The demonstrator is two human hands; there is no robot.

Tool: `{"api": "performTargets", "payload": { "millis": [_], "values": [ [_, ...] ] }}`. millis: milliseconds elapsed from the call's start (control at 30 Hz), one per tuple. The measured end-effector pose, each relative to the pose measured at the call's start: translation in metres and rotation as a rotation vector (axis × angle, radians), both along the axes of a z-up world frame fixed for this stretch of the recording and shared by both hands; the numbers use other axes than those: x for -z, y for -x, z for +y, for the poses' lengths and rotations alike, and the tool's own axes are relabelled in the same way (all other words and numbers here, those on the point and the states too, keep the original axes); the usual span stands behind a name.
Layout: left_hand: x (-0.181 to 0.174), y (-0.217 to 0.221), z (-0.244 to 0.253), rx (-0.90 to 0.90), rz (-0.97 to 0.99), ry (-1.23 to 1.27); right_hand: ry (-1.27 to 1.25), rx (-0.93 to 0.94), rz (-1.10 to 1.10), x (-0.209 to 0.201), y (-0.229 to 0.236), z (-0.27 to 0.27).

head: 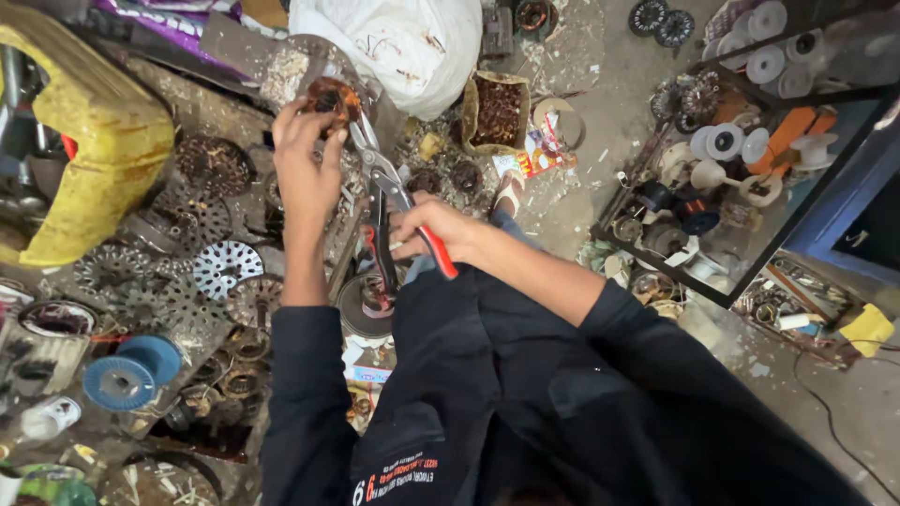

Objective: The person uses pliers to pull copper wire from a cylindrical motor component. They repeatedly grip and pull the wire, then place the component down and pick up another to continue the process.

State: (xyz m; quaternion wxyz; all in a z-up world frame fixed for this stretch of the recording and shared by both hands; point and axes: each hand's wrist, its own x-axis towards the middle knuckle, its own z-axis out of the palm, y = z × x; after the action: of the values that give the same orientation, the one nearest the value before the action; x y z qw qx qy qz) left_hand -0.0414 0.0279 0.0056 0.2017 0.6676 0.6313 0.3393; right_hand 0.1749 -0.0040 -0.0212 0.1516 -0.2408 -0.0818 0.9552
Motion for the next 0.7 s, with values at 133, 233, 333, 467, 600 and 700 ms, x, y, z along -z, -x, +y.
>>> {"api": "performTargets", "payload": {
  "millis": [133, 233, 333, 467, 600, 700],
  "values": [
    [0.004, -0.003, -0.017, -0.050, -0.010, -0.008, 0.378, 0.017, 0.073, 0.024, 0.005, -0.013],
    [-0.007, -0.006, -0.003, -0.055, -0.041, -0.030, 0.118, 0.070, 0.013, 0.026, 0.012, -0.003],
    [-0.015, -0.008, 0.002, -0.161, -0.039, 0.060, 0.071, 0.096, 0.013, 0.036, 0.020, -0.014],
    [-0.023, -0.029, 0.029, -0.348, 0.180, 0.253, 0.143, 0.173, -0.083, 0.051, 0.023, -0.020],
    [-0.027, -0.045, 0.039, -0.366, 0.409, 0.087, 0.146, 0.090, -0.021, 0.055, 0.027, -0.023],
    [-0.028, -0.043, 0.032, -0.381, 0.354, 0.023, 0.080, 0.025, -0.080, 0.049, 0.028, -0.025]
  ]
}}
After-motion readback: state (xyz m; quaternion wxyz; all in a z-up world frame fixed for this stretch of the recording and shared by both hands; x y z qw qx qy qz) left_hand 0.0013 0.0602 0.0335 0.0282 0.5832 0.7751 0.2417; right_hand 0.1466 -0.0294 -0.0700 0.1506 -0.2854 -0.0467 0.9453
